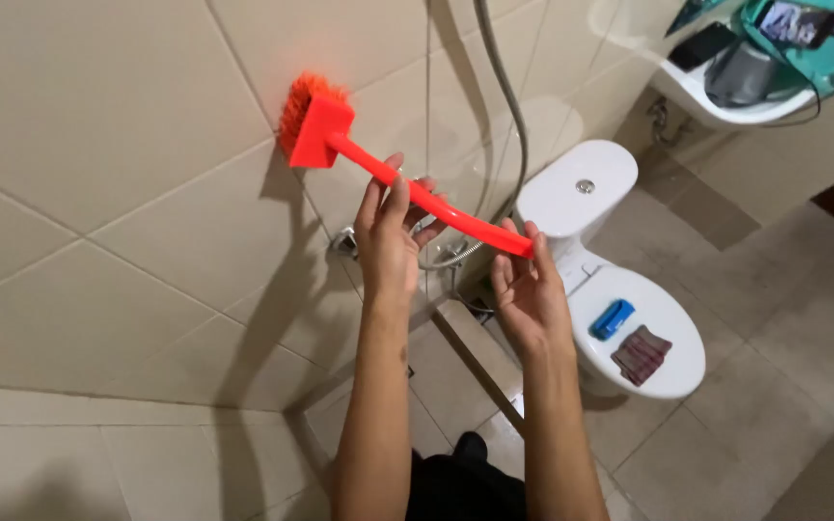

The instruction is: The person scrubs a section of the tiled shower wall using a red long-handled brush. They repeatedly rub the same area in vertical and horizontal motions without rinsing or moving to other surfaces.

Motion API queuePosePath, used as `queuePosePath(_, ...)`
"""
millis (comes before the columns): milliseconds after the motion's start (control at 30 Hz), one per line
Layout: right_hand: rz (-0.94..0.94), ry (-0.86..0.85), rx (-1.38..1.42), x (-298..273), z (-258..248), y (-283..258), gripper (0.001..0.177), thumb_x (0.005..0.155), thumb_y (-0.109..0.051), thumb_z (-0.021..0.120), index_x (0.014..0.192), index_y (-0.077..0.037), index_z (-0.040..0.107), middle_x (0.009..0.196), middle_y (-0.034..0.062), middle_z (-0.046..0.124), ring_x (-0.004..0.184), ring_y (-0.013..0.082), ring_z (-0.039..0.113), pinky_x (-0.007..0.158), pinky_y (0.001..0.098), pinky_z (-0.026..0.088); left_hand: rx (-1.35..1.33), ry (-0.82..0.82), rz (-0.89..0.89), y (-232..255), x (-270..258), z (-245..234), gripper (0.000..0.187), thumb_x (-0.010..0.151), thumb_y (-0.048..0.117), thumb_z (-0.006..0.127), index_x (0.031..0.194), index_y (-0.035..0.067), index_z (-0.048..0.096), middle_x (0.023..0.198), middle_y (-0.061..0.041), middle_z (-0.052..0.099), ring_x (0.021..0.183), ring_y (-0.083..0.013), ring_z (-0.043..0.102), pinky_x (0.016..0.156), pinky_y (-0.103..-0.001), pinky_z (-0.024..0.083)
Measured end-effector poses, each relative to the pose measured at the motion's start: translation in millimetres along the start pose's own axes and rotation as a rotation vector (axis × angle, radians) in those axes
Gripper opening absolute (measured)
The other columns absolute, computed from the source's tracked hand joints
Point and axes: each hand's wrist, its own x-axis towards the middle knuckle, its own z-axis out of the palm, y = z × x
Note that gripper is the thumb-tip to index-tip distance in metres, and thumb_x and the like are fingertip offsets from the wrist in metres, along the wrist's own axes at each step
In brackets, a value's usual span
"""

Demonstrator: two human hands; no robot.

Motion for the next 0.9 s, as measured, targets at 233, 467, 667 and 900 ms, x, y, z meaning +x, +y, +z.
queuePosePath(233, 0.006, 0.079, -0.002, 3.4, -28.3, -10.4, 0.037, 0.096, -0.023, 0.069, 0.130, -0.012, 0.062, 0.137, 0.0117, 0.067, 0.108, 0.0183, 0.070, 0.083, 0.0290, 0.064, -0.095, 0.064, -0.113, -43.5, 0.2, -7.1, 0.060, 0.097, 0.034, 0.066, 0.149, 0.009, 0.050, 0.115, -0.012, 0.065, 0.107, -0.0287, 0.068, 0.087, -0.048, 0.063)
queuePosePath(467, -0.040, 0.080, 0.054, 7.3, -24.5, -12.7, 0.032, 0.096, -0.025, 0.071, 0.124, -0.010, 0.063, 0.135, 0.0124, 0.068, 0.110, 0.0218, 0.071, 0.082, 0.0283, 0.064, -0.088, 0.042, -0.135, -31.4, 8.2, 17.9, 0.058, 0.098, 0.031, 0.065, 0.150, 0.011, 0.049, 0.112, -0.009, 0.065, 0.105, -0.0267, 0.068, 0.088, -0.047, 0.061)
queuePosePath(667, -0.137, 0.020, 0.122, 5.7, 5.8, -12.4, 0.030, 0.096, -0.024, 0.072, 0.122, -0.011, 0.065, 0.133, 0.0104, 0.068, 0.115, 0.0237, 0.070, 0.082, 0.0280, 0.064, -0.104, -0.083, -0.105, 5.7, 19.0, 44.7, 0.055, 0.100, 0.028, 0.064, 0.149, 0.008, 0.050, 0.108, -0.008, 0.067, 0.101, -0.0231, 0.069, 0.088, -0.045, 0.062)
queuePosePath(900, -0.252, 0.003, 0.174, -3.6, 15.9, -7.7, 0.035, 0.096, -0.022, 0.071, 0.129, -0.014, 0.065, 0.135, 0.0061, 0.068, 0.118, 0.0201, 0.069, 0.082, 0.0276, 0.064, -0.108, -0.186, -0.154, 12.7, 30.8, 56.5, 0.050, 0.101, 0.029, 0.063, 0.145, 0.006, 0.053, 0.110, -0.009, 0.068, 0.101, -0.0219, 0.069, 0.085, -0.041, 0.062)
